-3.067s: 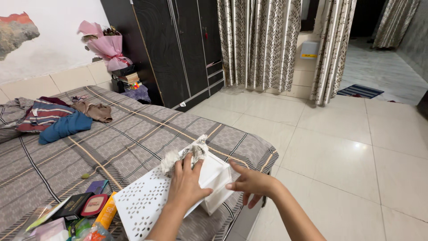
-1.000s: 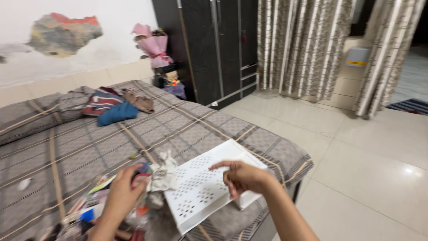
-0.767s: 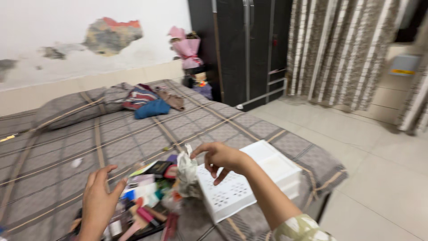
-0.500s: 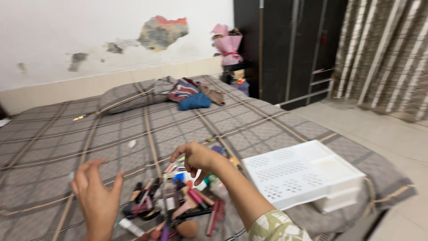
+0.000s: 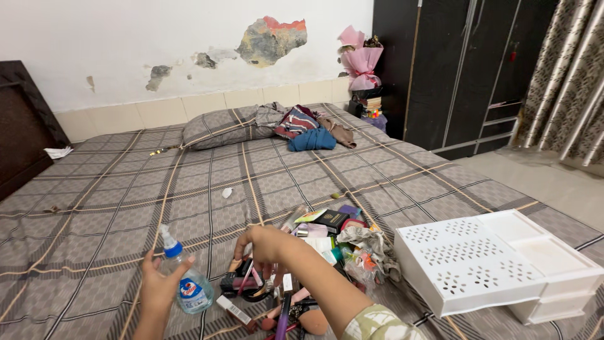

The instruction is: The person wipes different parts of a white plastic desk organizer using a cloth, then handles a tube and several small containers while cleaning the items on a bed.

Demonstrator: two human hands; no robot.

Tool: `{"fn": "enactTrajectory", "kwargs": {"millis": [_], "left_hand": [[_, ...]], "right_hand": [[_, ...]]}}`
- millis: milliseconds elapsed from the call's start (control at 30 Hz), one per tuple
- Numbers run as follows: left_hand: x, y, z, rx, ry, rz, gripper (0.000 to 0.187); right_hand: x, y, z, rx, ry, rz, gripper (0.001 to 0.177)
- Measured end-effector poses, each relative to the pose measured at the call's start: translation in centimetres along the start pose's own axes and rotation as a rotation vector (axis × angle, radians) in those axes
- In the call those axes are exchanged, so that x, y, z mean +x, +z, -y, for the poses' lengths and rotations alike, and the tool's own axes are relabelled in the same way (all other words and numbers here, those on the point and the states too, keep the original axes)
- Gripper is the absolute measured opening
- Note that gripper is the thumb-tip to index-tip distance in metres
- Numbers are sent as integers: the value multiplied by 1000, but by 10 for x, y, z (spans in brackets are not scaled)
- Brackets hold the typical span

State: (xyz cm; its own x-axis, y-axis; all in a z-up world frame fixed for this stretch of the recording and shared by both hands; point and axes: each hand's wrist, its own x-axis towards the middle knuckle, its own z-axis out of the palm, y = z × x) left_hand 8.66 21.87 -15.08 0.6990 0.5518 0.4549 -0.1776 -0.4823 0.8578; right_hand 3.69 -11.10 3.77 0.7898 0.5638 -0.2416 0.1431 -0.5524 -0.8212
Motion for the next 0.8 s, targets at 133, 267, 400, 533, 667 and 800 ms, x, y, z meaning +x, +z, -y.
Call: {"fn": "enactTrajectory", "kwargs": {"millis": [133, 267, 400, 533, 667, 800], "left_hand": [[2, 14, 5, -90, -156, 40, 101], [-11, 20, -34, -19, -46, 93, 79], [-38, 57, -128, -329, 203, 207, 76], [-71, 115, -238, -430, 188, 351, 58], [-120, 184, -336, -648, 63, 804, 30], [-195, 260, -416, -540, -186, 1210, 41]], "right_hand": [[2, -15, -24, 26, 19, 9, 50], [-18, -55, -47, 162, 15, -18, 46], [-63, -116, -52, 132, 8, -140, 52], [-125, -172, -57, 180, 20, -241, 57], [-195, -215, -112, 83, 80, -592, 57], [-284, -267, -197, -154, 58, -1255, 36]]}}
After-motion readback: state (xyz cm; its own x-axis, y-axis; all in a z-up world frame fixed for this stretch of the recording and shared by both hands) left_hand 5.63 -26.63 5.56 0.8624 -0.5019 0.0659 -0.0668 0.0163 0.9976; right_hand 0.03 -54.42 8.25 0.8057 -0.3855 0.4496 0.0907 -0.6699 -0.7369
